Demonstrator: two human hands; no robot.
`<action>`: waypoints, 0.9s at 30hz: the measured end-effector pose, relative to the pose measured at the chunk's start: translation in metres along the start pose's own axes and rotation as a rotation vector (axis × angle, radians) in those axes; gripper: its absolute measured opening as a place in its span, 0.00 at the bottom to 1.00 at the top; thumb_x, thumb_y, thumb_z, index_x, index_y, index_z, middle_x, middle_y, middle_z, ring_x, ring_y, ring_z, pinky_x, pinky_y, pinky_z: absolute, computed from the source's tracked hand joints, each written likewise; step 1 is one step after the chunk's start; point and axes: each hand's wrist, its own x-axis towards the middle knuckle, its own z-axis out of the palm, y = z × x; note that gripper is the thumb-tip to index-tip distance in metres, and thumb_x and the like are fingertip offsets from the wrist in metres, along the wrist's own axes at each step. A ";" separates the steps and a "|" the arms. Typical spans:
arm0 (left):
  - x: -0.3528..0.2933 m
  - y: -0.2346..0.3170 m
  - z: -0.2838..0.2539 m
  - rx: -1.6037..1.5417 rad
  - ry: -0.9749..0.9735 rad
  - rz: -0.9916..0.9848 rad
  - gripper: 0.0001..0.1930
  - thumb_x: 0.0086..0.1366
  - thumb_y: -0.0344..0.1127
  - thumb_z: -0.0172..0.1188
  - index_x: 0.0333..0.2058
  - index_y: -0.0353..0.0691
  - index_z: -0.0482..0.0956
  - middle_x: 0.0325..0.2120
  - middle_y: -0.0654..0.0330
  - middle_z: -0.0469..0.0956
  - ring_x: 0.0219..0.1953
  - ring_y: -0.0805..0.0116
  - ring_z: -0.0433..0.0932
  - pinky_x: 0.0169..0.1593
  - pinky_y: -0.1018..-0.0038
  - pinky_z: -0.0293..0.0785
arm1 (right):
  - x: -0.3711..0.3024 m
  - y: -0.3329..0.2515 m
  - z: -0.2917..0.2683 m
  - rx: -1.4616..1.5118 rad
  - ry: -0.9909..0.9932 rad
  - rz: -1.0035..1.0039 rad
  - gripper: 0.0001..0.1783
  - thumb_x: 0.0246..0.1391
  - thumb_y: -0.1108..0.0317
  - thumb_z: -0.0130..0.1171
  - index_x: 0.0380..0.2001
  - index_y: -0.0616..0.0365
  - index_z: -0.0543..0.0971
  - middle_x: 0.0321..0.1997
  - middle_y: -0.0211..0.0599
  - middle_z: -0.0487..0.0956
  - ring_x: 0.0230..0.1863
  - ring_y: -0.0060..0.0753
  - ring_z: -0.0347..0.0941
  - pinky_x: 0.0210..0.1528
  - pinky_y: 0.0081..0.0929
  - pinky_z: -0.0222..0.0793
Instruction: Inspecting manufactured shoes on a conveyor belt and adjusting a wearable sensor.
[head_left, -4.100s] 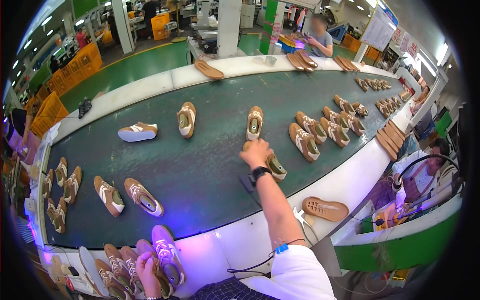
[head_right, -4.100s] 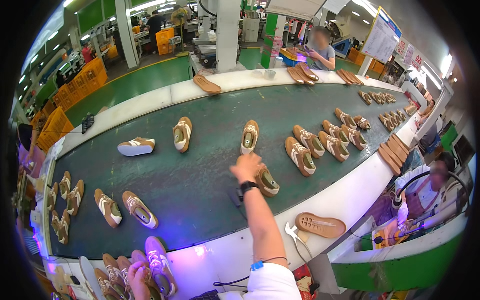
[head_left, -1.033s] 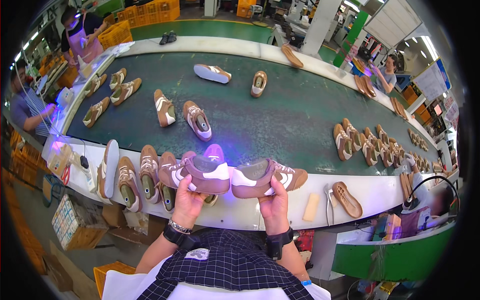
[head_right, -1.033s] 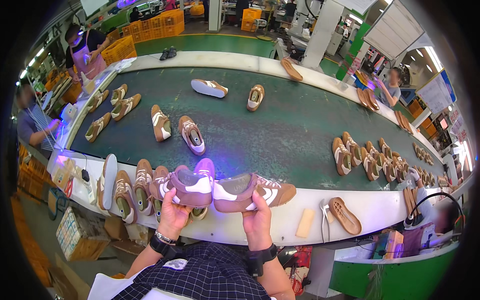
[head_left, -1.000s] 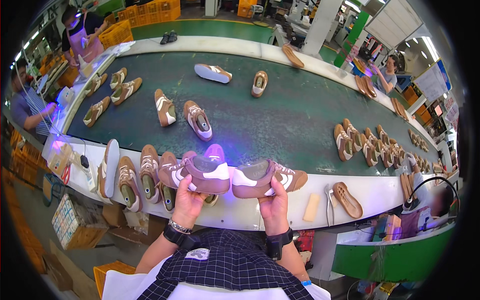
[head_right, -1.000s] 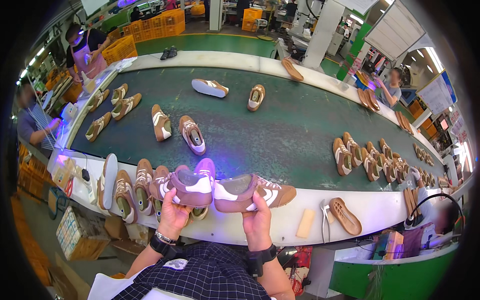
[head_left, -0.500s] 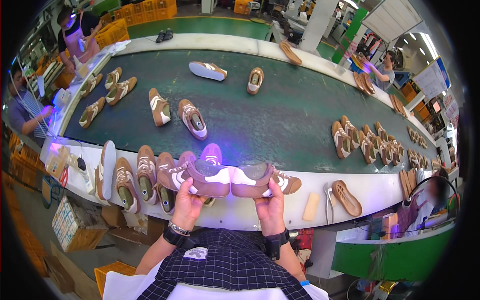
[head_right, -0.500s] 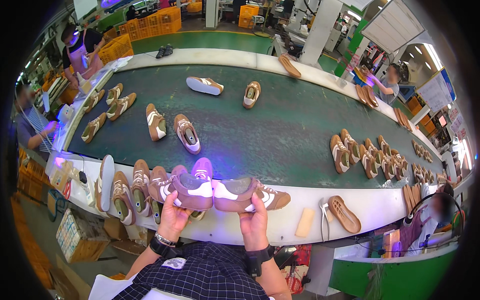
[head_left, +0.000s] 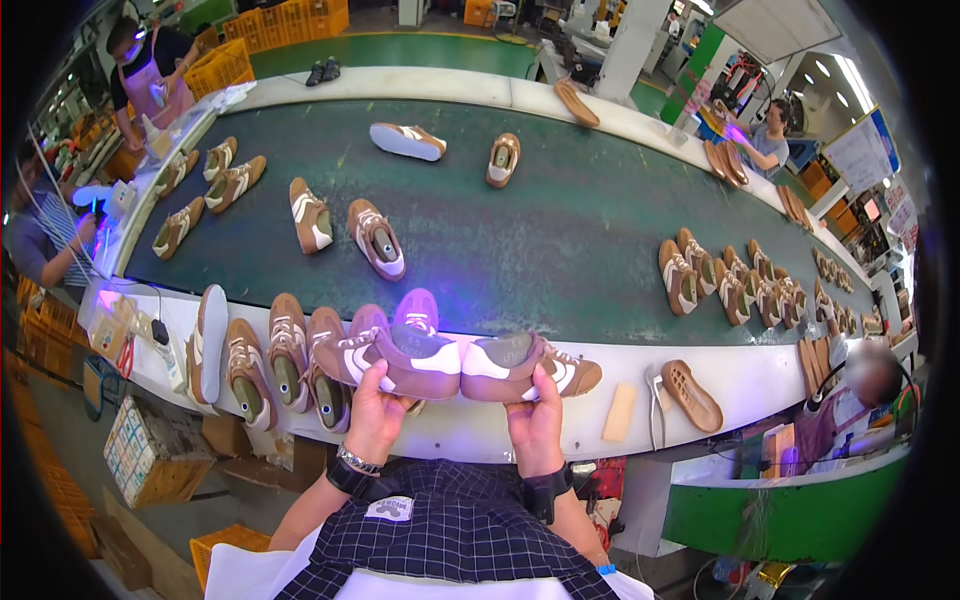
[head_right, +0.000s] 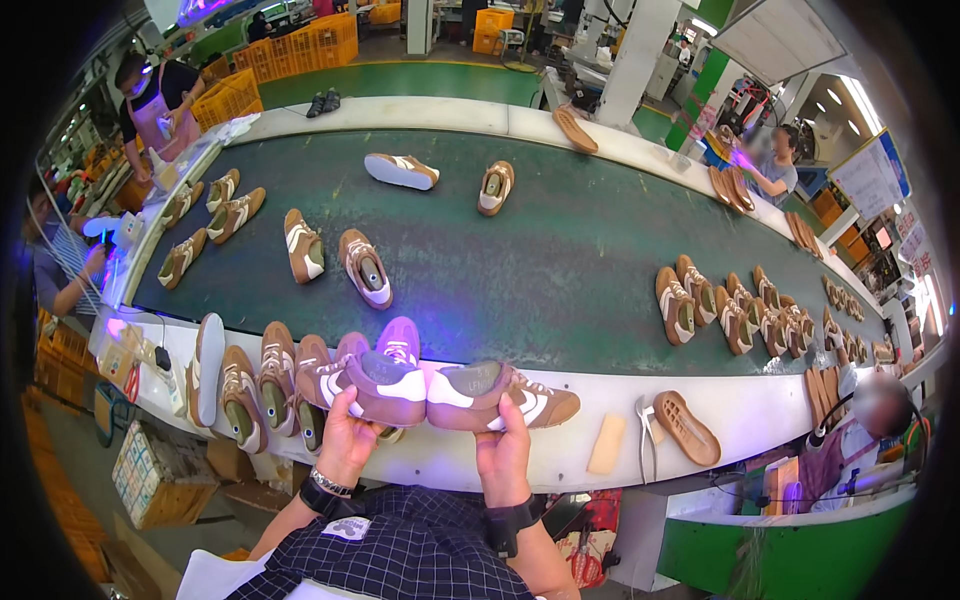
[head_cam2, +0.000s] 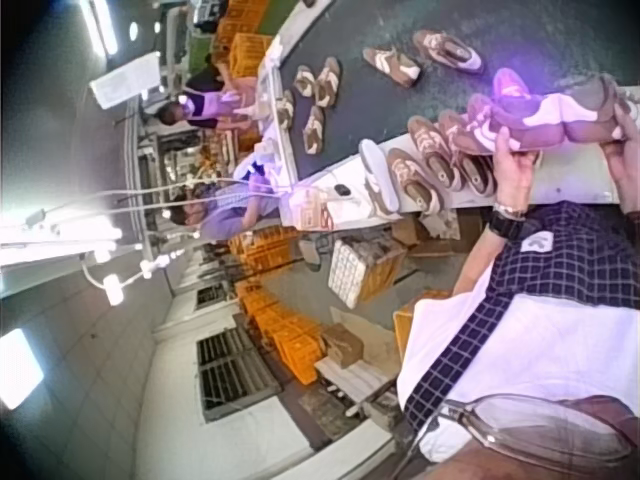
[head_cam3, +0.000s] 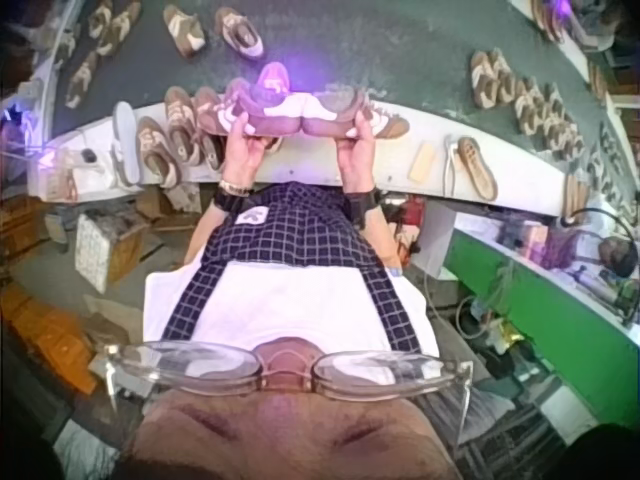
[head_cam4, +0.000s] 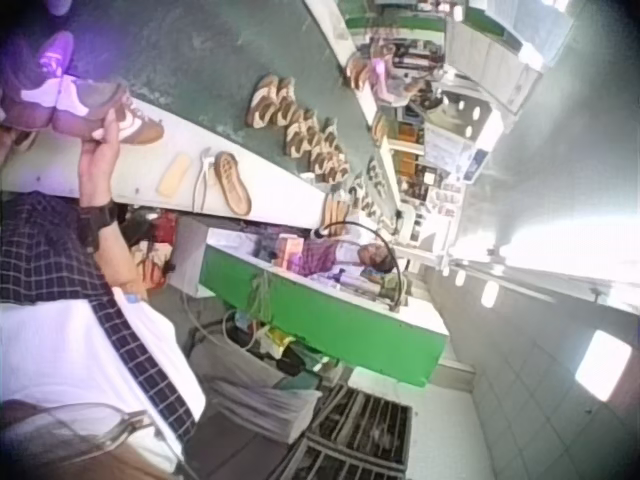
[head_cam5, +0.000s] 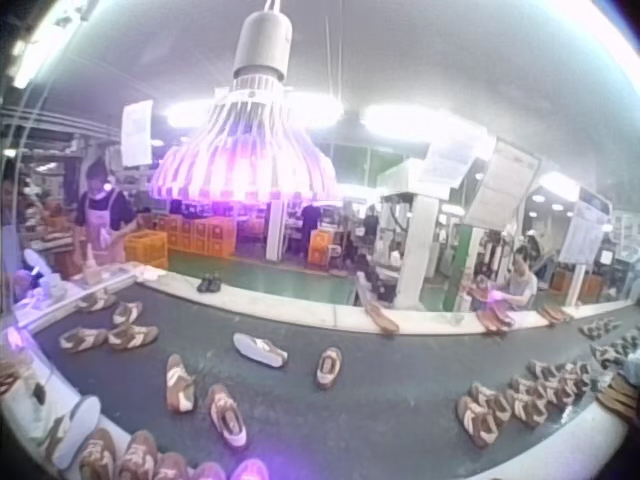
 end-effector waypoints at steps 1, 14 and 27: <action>-0.002 -0.002 0.002 0.018 0.016 0.008 0.22 0.61 0.39 0.53 0.53 0.40 0.64 0.50 0.59 0.70 0.52 0.62 0.69 0.54 0.60 0.69 | -0.001 -0.001 -0.001 -0.002 -0.026 -0.003 0.22 0.53 0.67 0.54 0.53 0.55 0.67 0.53 0.34 0.72 0.55 0.34 0.67 0.58 0.38 0.64; 0.000 -0.004 0.009 0.185 -0.024 -0.002 0.20 0.59 0.38 0.54 0.51 0.41 0.66 0.47 0.61 0.71 0.50 0.64 0.71 0.53 0.60 0.68 | 0.002 -0.021 -0.016 -0.115 -0.116 -0.069 0.23 0.53 0.67 0.54 0.53 0.59 0.67 0.53 0.36 0.71 0.55 0.34 0.67 0.58 0.36 0.63; 0.029 -0.043 0.042 0.985 -0.384 -0.240 0.32 0.56 0.46 0.61 0.53 0.31 0.63 0.45 0.52 0.72 0.46 0.64 0.72 0.51 0.72 0.68 | 0.019 -0.022 -0.084 0.022 -0.165 0.434 0.26 0.52 0.67 0.51 0.55 0.63 0.64 0.49 0.44 0.74 0.48 0.38 0.73 0.52 0.39 0.70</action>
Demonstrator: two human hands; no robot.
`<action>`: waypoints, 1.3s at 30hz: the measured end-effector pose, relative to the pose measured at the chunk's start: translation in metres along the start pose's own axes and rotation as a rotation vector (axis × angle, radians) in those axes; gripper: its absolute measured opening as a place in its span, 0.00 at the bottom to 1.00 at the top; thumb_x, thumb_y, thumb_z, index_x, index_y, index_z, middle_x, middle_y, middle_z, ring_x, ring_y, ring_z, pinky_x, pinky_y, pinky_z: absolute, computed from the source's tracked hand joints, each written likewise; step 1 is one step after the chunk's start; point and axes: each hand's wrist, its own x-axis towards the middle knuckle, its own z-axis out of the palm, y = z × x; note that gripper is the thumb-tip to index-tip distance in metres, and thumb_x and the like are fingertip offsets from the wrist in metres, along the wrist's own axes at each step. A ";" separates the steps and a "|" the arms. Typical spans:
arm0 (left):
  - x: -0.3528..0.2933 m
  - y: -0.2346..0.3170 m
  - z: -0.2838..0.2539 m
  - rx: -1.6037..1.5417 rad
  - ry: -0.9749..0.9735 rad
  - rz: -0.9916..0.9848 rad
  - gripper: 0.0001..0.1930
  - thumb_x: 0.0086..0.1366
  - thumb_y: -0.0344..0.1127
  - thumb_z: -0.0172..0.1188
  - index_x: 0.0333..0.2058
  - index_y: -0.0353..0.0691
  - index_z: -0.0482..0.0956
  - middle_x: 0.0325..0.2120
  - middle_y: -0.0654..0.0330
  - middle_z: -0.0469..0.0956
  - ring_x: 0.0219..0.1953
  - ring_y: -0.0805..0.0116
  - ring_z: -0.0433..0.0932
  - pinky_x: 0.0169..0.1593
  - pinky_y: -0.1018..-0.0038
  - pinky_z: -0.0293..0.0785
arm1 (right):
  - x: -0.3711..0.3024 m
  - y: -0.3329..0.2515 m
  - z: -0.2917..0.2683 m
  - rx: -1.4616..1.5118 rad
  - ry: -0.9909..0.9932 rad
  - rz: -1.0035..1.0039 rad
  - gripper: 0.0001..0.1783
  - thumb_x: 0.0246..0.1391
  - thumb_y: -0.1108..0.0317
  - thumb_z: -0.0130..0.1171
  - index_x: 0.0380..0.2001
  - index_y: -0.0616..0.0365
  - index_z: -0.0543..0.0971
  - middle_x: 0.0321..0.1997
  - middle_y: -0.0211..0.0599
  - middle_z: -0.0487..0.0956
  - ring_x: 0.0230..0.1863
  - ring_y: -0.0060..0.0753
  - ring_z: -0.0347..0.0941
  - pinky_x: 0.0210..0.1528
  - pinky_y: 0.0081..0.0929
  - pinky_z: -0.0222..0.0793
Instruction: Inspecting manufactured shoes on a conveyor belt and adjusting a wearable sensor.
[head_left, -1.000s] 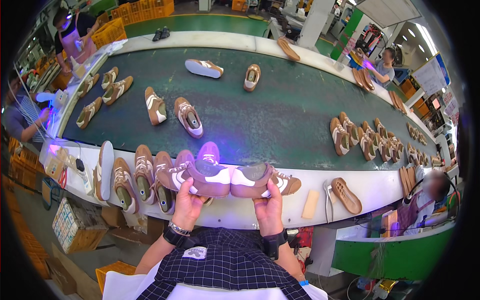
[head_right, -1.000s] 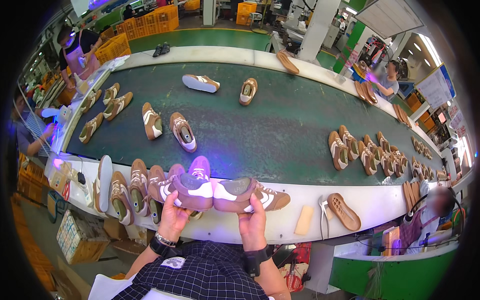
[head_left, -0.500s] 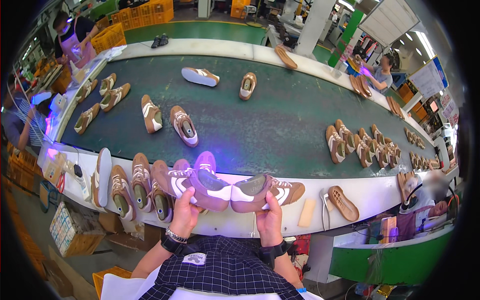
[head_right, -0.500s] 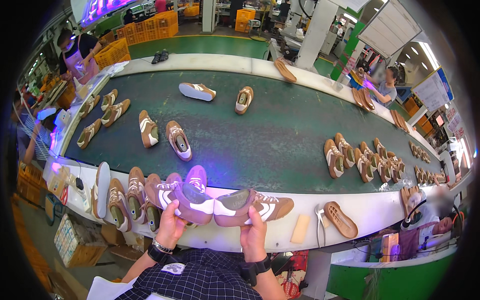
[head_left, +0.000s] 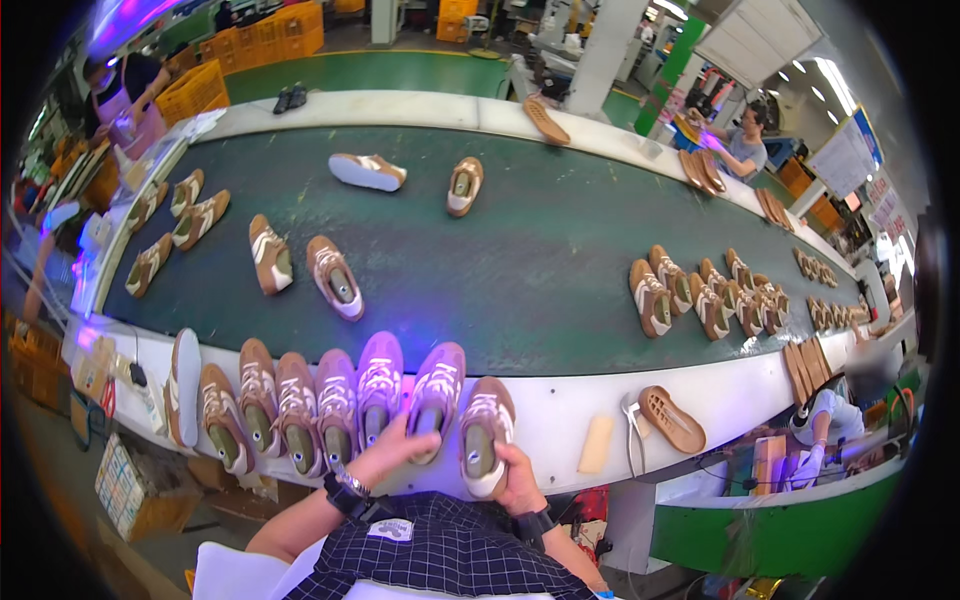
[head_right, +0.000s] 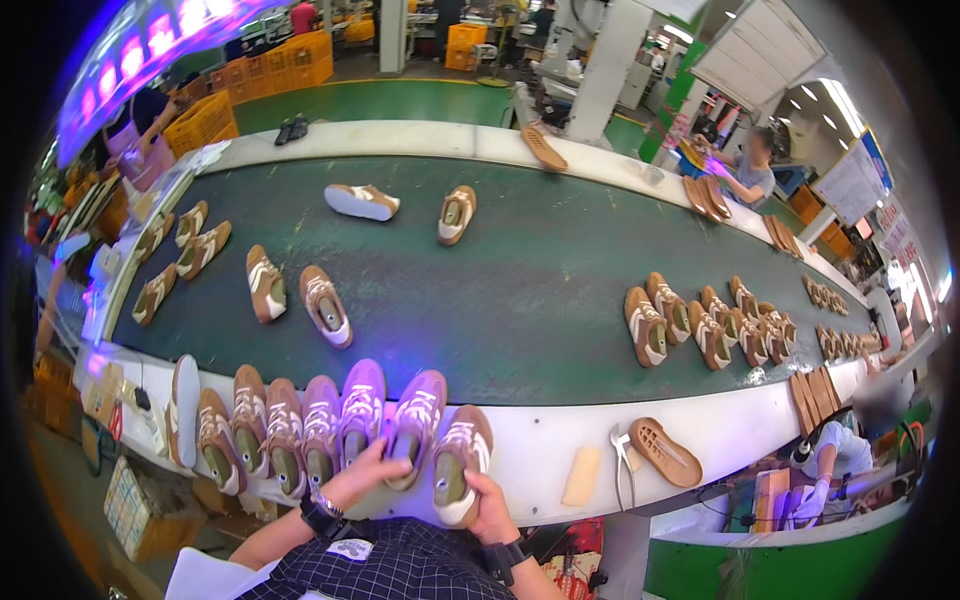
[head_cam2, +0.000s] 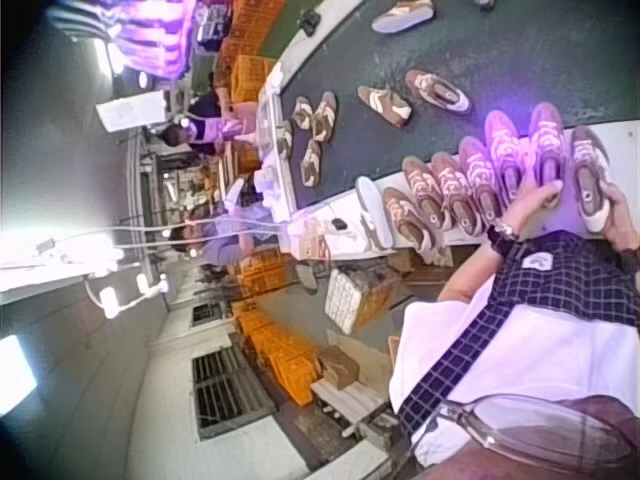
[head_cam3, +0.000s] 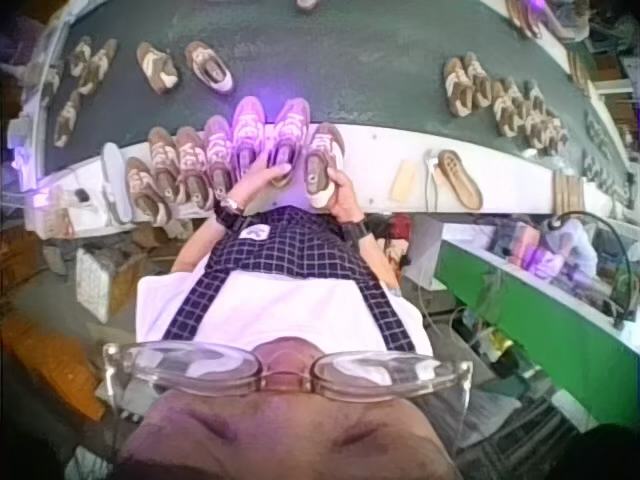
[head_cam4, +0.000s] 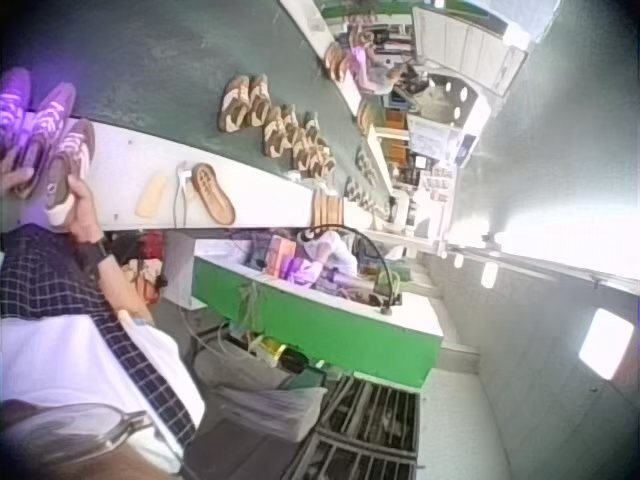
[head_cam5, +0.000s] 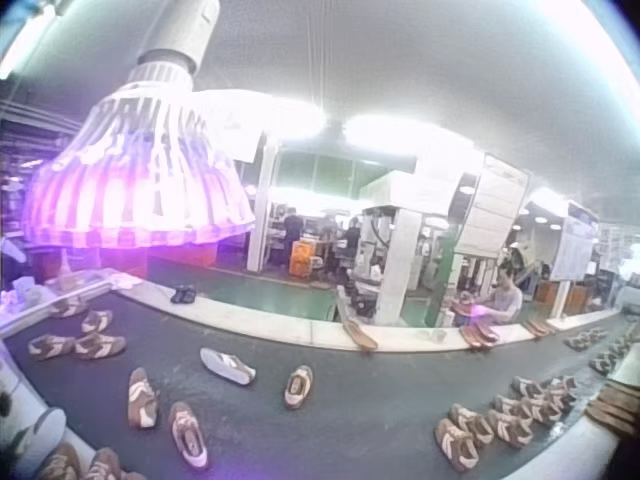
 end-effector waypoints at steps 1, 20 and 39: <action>0.006 -0.015 -0.003 0.256 0.004 0.010 0.38 0.47 0.44 0.69 0.52 0.30 0.61 0.44 0.53 0.70 0.45 0.66 0.71 0.50 0.73 0.66 | -0.006 -0.001 -0.003 -0.052 0.030 0.054 0.26 0.52 0.67 0.52 0.55 0.64 0.64 0.49 0.44 0.74 0.47 0.38 0.73 0.52 0.39 0.70; 0.028 -0.038 -0.006 0.155 -0.020 -0.063 0.38 0.56 0.31 0.61 0.60 0.31 0.49 0.45 0.52 0.70 0.43 0.66 0.73 0.44 0.74 0.71 | 0.243 -0.221 0.038 -0.746 0.436 -0.432 0.25 0.43 0.61 0.59 0.43 0.66 0.71 0.32 0.39 0.71 0.33 0.41 0.72 0.27 0.31 0.73; 0.052 -0.045 0.025 0.918 0.369 0.498 0.48 0.41 0.37 0.67 0.58 0.27 0.50 0.58 0.35 0.50 0.60 0.40 0.51 0.63 0.59 0.49 | 0.043 -0.051 -0.106 -1.939 0.804 -1.086 0.26 0.46 0.65 0.55 0.50 0.62 0.68 0.57 0.49 0.65 0.61 0.53 0.56 0.64 0.45 0.49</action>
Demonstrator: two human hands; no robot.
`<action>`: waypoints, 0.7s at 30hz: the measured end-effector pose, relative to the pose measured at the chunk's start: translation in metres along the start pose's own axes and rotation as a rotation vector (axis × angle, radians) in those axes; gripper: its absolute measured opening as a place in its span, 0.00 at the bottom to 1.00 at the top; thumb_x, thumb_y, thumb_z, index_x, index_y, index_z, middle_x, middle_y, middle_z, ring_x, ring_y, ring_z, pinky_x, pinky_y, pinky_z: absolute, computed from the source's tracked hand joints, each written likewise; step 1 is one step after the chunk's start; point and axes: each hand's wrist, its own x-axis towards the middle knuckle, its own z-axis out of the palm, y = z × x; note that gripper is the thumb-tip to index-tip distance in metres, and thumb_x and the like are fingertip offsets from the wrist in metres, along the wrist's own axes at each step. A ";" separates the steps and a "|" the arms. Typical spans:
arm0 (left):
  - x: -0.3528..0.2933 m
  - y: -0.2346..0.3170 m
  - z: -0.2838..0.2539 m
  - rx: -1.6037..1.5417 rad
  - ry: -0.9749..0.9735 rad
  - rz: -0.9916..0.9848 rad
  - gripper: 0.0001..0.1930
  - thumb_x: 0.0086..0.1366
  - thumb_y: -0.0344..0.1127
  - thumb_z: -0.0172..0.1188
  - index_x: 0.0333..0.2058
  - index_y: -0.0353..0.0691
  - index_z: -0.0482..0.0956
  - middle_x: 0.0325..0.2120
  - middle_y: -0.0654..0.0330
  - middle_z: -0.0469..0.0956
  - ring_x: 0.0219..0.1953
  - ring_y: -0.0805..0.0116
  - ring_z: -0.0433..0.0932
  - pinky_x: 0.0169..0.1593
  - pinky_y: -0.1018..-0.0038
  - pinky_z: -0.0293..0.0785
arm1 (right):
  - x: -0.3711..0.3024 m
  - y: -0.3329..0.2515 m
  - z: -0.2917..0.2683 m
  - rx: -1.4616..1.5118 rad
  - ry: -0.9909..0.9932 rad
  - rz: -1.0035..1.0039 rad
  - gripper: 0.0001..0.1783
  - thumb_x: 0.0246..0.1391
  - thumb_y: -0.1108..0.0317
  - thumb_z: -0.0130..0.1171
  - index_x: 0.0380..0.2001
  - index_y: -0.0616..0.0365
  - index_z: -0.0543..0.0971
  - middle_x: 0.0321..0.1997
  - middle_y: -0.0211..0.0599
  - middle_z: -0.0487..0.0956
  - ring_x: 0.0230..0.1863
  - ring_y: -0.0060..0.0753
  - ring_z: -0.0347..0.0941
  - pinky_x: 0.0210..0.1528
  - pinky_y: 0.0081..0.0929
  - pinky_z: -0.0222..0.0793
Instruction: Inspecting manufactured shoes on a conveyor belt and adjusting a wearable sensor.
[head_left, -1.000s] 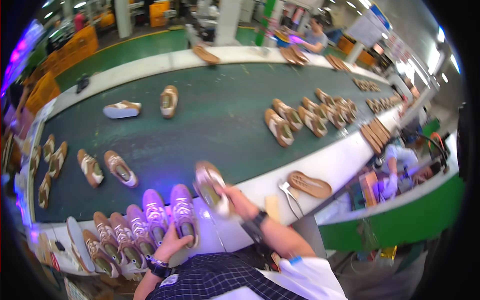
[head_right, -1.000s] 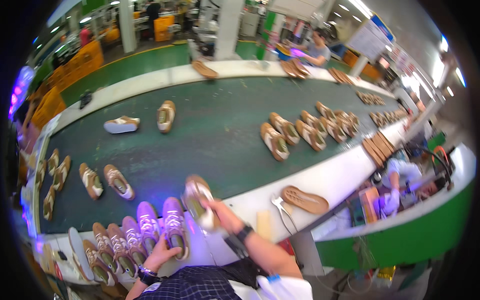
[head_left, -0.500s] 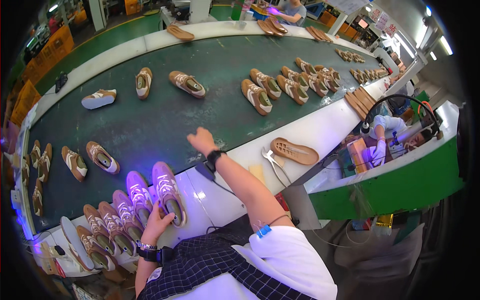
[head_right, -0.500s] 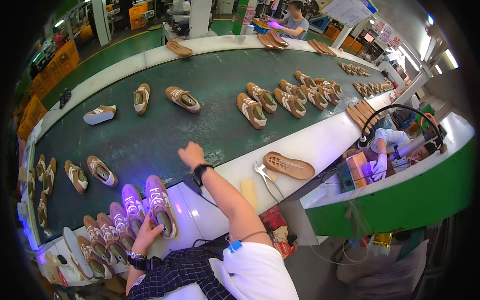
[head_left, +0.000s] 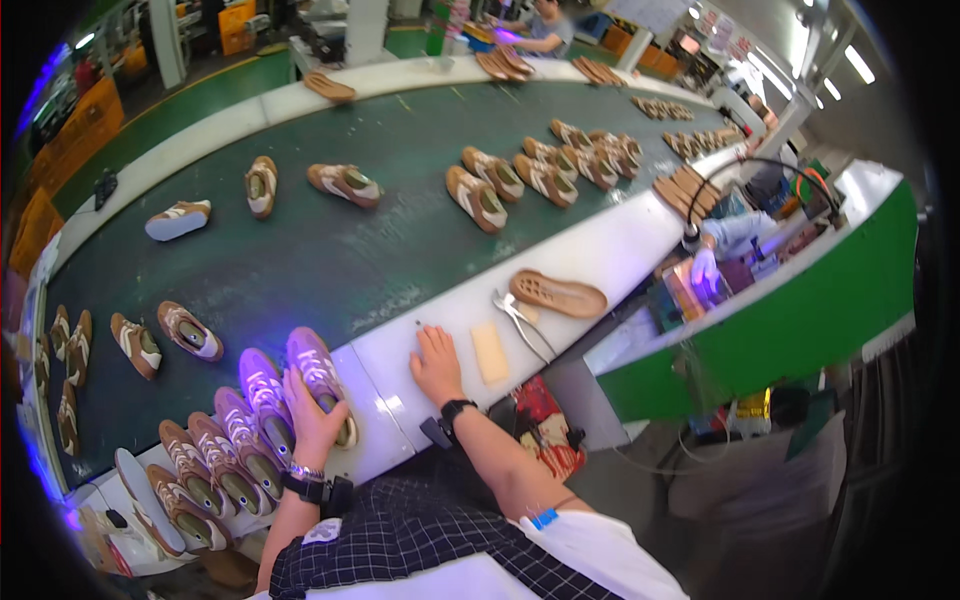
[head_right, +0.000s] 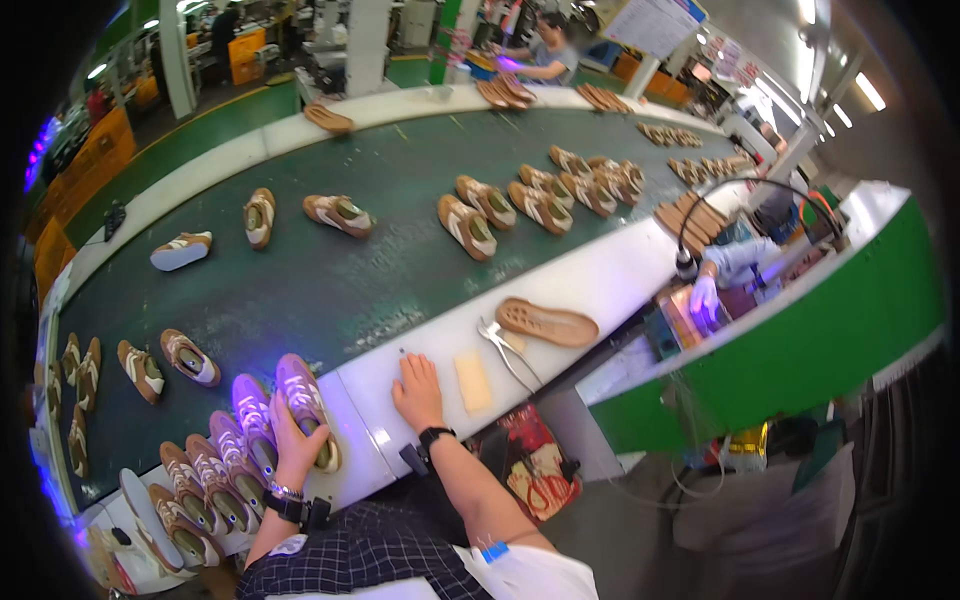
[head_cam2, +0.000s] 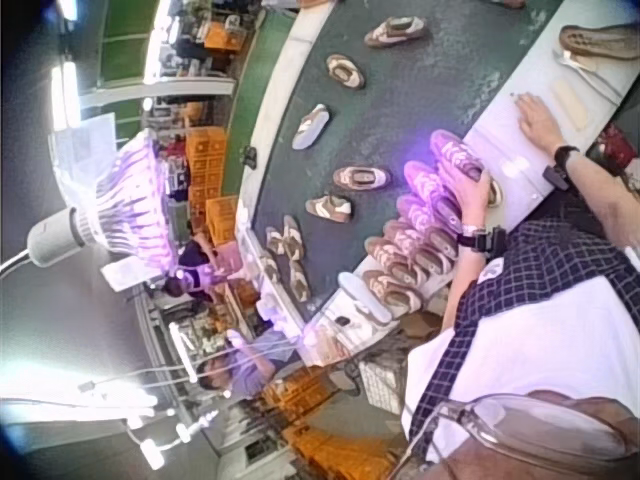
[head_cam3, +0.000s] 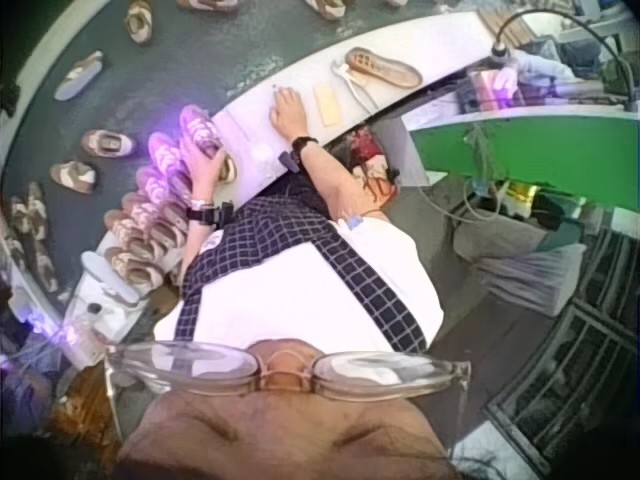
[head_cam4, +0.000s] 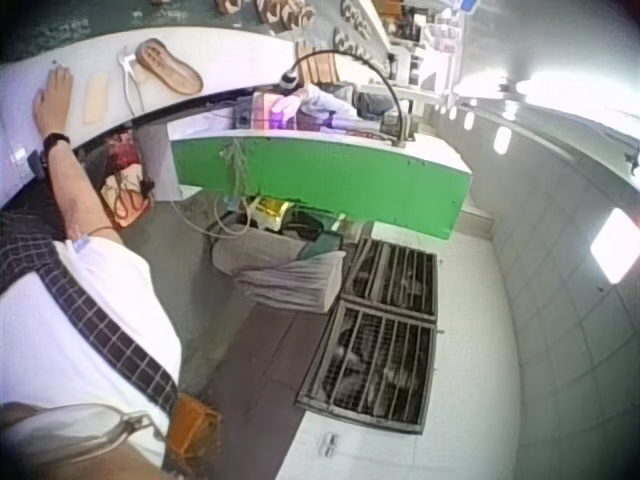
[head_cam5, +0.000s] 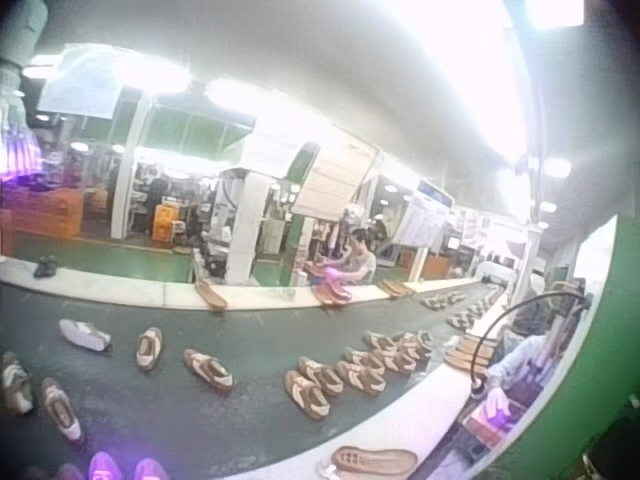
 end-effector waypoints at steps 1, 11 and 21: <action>0.000 -0.001 0.006 0.025 -0.007 0.013 0.47 0.41 0.36 0.66 0.59 0.28 0.50 0.58 0.35 0.49 0.60 0.39 0.52 0.63 0.59 0.50 | 0.004 -0.001 -0.002 0.002 0.036 -0.038 0.25 0.45 0.66 0.55 0.48 0.63 0.69 0.55 0.49 0.66 0.60 0.53 0.58 0.63 0.44 0.50; 0.003 0.005 0.023 -0.047 0.092 0.020 0.38 0.42 0.30 0.62 0.56 0.34 0.60 0.52 0.45 0.60 0.57 0.48 0.58 0.61 0.63 0.53 | 0.019 -0.002 -0.013 -0.002 -0.057 -0.057 0.23 0.45 0.68 0.53 0.46 0.65 0.66 0.55 0.52 0.63 0.61 0.55 0.54 0.63 0.49 0.46; 0.018 0.033 0.029 0.130 0.229 -0.192 0.30 0.35 0.29 0.59 0.44 0.36 0.68 0.38 0.48 0.66 0.43 0.48 0.66 0.49 0.62 0.64 | 0.024 -0.004 -0.021 0.056 -0.184 -0.080 0.30 0.45 0.64 0.53 0.51 0.67 0.63 0.58 0.53 0.60 0.62 0.59 0.51 0.63 0.53 0.43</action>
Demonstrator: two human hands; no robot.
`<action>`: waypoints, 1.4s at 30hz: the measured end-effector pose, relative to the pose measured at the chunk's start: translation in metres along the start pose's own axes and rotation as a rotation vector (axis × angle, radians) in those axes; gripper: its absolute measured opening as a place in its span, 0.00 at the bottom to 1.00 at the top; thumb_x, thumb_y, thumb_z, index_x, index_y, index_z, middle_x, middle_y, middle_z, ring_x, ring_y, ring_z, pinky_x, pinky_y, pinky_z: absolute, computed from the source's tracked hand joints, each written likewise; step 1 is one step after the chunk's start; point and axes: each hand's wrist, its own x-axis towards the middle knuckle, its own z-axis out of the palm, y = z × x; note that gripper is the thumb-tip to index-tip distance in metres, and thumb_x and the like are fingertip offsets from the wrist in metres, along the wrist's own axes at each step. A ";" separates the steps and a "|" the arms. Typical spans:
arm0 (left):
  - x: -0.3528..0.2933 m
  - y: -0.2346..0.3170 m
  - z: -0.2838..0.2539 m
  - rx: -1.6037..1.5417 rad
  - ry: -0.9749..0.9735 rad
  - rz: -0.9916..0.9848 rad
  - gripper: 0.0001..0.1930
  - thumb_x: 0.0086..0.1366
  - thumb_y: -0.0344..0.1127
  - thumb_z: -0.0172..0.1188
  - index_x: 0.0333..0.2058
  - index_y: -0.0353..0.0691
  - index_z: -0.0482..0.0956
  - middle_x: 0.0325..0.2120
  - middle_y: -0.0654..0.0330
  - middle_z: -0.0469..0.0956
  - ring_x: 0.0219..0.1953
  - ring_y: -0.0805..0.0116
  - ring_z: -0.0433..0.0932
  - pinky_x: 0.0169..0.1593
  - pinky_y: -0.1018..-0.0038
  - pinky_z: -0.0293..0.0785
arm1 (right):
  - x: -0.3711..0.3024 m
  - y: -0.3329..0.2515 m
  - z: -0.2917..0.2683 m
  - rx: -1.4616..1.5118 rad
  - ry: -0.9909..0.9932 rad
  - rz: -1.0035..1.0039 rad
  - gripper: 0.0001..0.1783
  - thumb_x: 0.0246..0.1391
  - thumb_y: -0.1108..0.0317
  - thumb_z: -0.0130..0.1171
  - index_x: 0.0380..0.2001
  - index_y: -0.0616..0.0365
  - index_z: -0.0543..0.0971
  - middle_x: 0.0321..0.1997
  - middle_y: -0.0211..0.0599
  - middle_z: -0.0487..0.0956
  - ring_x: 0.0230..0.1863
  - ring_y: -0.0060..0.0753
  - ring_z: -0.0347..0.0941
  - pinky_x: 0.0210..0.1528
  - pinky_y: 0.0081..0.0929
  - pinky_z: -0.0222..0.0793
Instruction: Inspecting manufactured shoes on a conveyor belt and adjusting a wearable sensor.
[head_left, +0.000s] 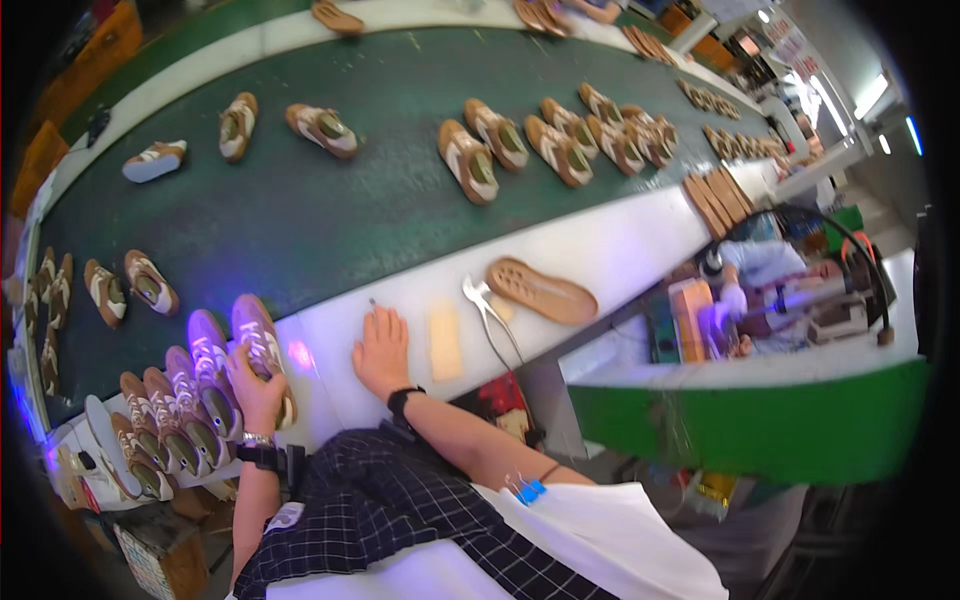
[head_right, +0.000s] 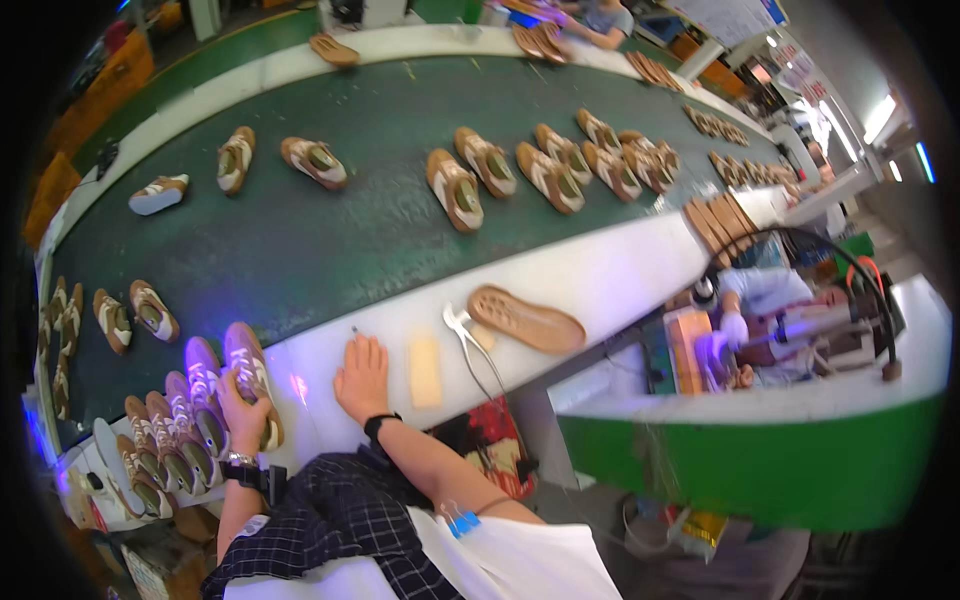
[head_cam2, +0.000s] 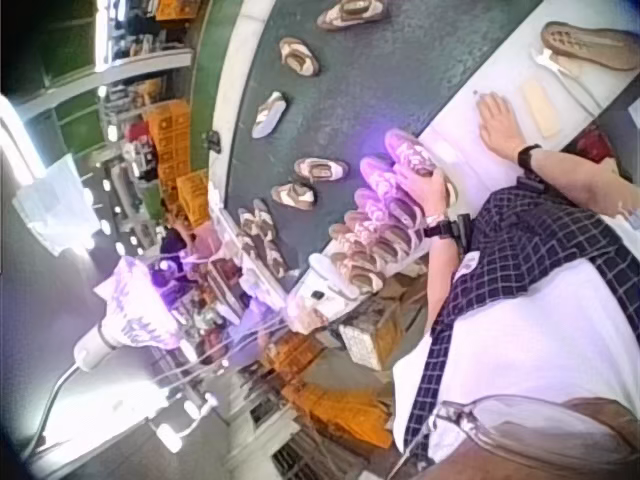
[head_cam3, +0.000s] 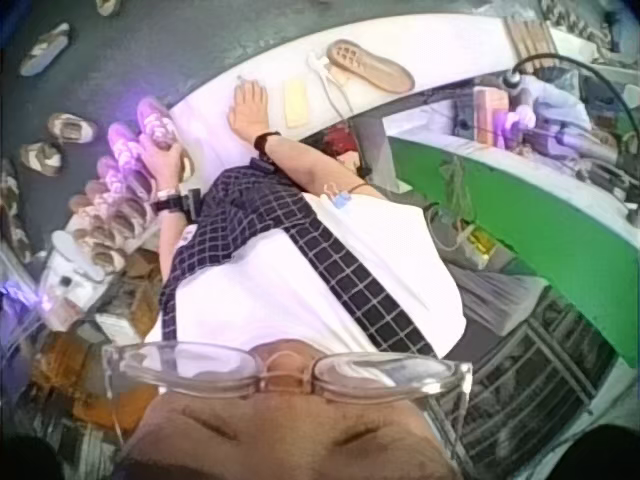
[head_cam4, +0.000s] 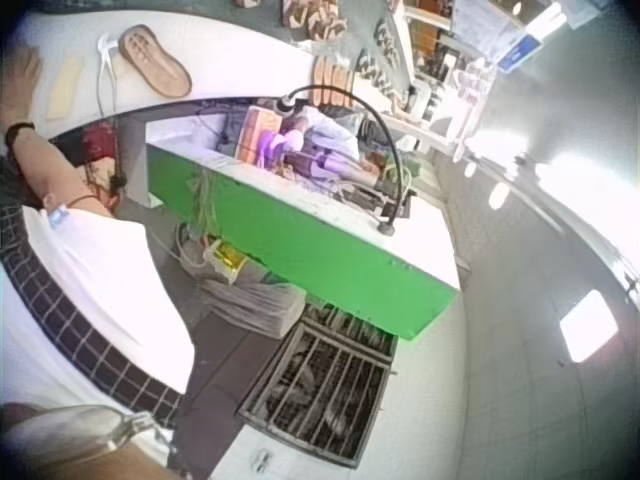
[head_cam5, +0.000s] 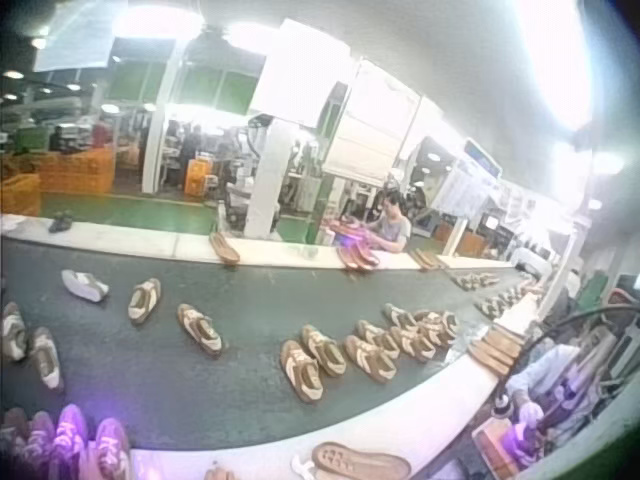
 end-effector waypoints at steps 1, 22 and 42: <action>0.002 0.000 -0.003 -0.008 -0.012 -0.016 0.30 0.35 0.30 0.59 0.44 0.35 0.68 0.38 0.48 0.67 0.43 0.47 0.66 0.49 0.62 0.63 | 0.001 -0.003 -0.001 -0.030 -0.036 0.033 0.30 0.45 0.63 0.53 0.51 0.67 0.64 0.59 0.53 0.60 0.62 0.59 0.51 0.63 0.54 0.42; 0.060 -0.017 -0.024 -0.607 -0.270 -0.611 0.12 0.52 0.36 0.61 0.35 0.39 0.74 0.28 0.63 0.73 0.34 0.70 0.73 0.42 0.75 0.68 | 0.012 0.019 0.017 -0.188 -0.153 -0.118 0.34 0.46 0.58 0.54 0.55 0.66 0.62 0.62 0.53 0.58 0.64 0.59 0.48 0.65 0.50 0.39; 0.131 0.069 -0.224 -1.000 0.151 -0.327 0.10 0.59 0.36 0.53 0.33 0.33 0.73 0.27 0.55 0.75 0.28 0.67 0.75 0.34 0.73 0.76 | -0.057 -0.246 -0.087 0.976 -2.048 -0.052 0.17 0.59 0.61 0.50 0.49 0.55 0.70 0.49 0.27 0.72 0.49 0.25 0.68 0.51 0.27 0.66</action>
